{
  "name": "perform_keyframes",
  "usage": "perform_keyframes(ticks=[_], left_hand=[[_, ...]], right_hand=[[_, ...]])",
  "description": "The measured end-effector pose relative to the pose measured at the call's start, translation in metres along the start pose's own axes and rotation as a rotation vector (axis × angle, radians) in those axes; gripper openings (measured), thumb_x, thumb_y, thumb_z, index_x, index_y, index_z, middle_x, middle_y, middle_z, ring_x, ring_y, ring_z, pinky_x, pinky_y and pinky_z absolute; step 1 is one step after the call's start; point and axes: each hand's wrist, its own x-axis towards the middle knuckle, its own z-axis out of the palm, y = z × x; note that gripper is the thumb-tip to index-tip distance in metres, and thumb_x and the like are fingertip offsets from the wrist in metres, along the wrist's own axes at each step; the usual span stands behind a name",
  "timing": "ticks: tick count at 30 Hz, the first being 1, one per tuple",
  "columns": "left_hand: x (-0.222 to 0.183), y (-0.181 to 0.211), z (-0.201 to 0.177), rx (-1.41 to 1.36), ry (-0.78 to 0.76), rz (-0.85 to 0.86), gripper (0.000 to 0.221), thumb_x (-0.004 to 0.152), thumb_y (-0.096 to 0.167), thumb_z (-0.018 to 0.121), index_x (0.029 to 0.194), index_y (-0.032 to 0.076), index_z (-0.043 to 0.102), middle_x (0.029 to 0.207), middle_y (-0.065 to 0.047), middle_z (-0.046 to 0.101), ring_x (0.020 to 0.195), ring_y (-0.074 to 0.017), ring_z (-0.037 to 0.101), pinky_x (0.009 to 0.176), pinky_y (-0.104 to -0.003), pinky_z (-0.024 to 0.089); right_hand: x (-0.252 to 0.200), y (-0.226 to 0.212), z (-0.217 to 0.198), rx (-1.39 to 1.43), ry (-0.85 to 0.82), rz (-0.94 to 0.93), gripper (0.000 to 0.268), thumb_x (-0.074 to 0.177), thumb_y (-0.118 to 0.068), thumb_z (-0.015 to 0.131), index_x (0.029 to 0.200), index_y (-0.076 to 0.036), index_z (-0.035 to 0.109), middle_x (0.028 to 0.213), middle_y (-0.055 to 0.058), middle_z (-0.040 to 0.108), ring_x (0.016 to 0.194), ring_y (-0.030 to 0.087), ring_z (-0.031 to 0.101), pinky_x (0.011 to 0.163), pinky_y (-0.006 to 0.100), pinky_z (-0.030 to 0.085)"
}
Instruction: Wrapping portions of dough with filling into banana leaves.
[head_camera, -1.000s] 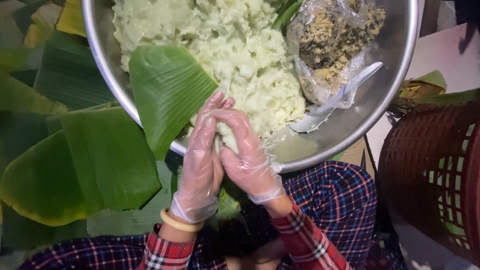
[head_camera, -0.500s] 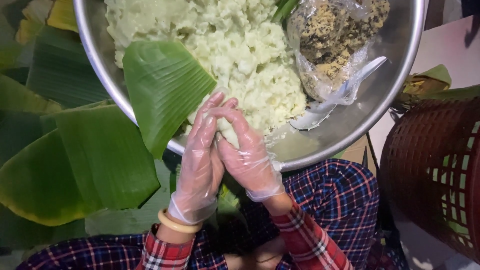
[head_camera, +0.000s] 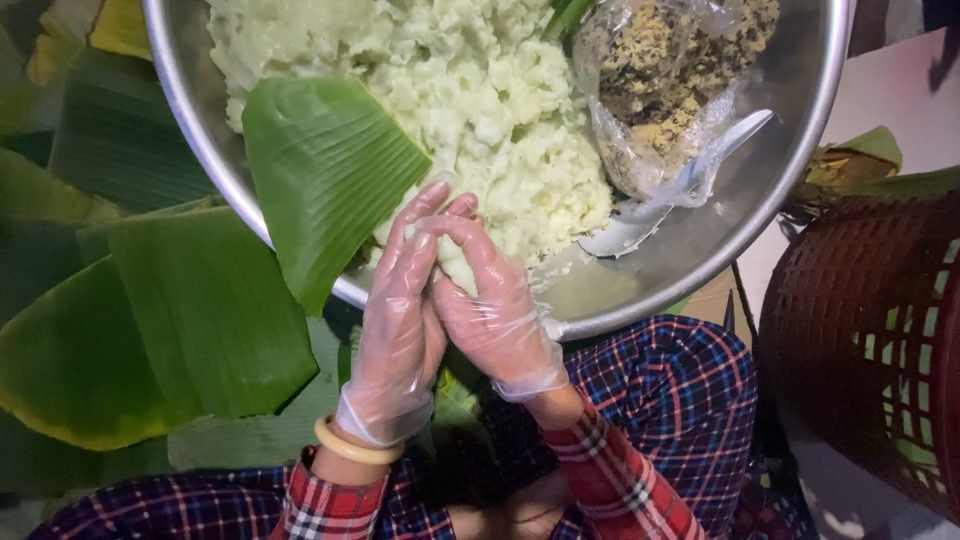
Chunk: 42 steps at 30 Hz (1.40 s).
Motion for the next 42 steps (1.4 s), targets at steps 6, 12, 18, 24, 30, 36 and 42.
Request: perform_keyframes(ticks=[6,12,18,24,30,36,42], left_hand=[[0.001,-0.001,-0.002,0.003,0.0,-0.001,0.06,0.099,0.031,0.054,0.149,0.002,0.039,0.142,-0.022,0.054,0.126,-0.0273,0.056,0.113,-0.045,0.046],[0.001,-0.002,-0.002,0.009,-0.002,0.0,0.059,0.098,0.029,0.055,0.149,0.001,0.039,0.141,-0.022,0.055,0.125,-0.027,0.057,0.113,-0.044,0.046],[0.0,-0.003,-0.003,0.012,-0.004,-0.002,0.059,0.098,0.027,0.056,0.148,0.0,0.04,0.14,-0.022,0.056,0.124,-0.0266,0.058,0.112,-0.043,0.047],[-0.002,-0.002,0.0,0.017,-0.006,0.006,0.06,0.098,0.029,0.057,0.148,0.001,0.041,0.141,-0.022,0.055,0.126,-0.0265,0.057,0.113,-0.043,0.047],[-0.003,0.003,0.004,0.01,0.002,-0.005,0.059,0.098,0.028,0.057,0.148,0.001,0.042,0.14,-0.021,0.057,0.125,-0.0258,0.058,0.113,-0.042,0.047],[0.0,-0.006,-0.004,0.006,-0.003,0.002,0.058,0.098,0.027,0.058,0.148,0.001,0.042,0.14,-0.022,0.057,0.125,-0.0276,0.058,0.113,-0.044,0.047],[-0.006,0.01,0.01,0.071,-0.082,0.042,0.027,0.103,0.023,0.053,0.116,0.002,0.064,0.153,-0.014,0.04,0.14,-0.0282,0.047,0.122,-0.042,0.038]], right_hand=[[0.001,-0.002,0.0,-0.002,0.014,-0.004,0.036,0.088,0.006,0.059,0.122,-0.006,0.063,0.113,0.017,0.074,0.113,0.033,0.071,0.102,0.047,0.055],[0.001,-0.004,0.001,-0.013,0.028,0.002,0.037,0.088,0.007,0.06,0.122,-0.007,0.063,0.111,0.017,0.074,0.111,0.035,0.072,0.1,0.047,0.056],[0.0,-0.004,0.0,-0.006,0.031,0.032,0.036,0.089,0.004,0.061,0.122,-0.01,0.064,0.111,0.015,0.074,0.111,0.033,0.073,0.1,0.045,0.057],[-0.006,0.001,0.001,0.006,0.031,0.057,0.035,0.09,0.003,0.061,0.122,-0.01,0.064,0.111,0.016,0.074,0.111,0.031,0.073,0.1,0.046,0.056],[-0.007,0.002,0.001,0.013,0.038,0.059,0.034,0.091,0.002,0.062,0.122,-0.009,0.064,0.112,0.017,0.074,0.113,0.032,0.072,0.102,0.046,0.056],[-0.004,-0.001,0.002,0.022,0.046,0.058,0.033,0.091,0.002,0.062,0.122,-0.008,0.064,0.113,0.018,0.073,0.115,0.032,0.071,0.103,0.047,0.055],[-0.001,-0.012,-0.008,0.003,-0.016,0.068,0.037,0.09,0.004,0.06,0.125,-0.009,0.06,0.114,0.014,0.071,0.106,0.026,0.069,0.096,0.04,0.056]])
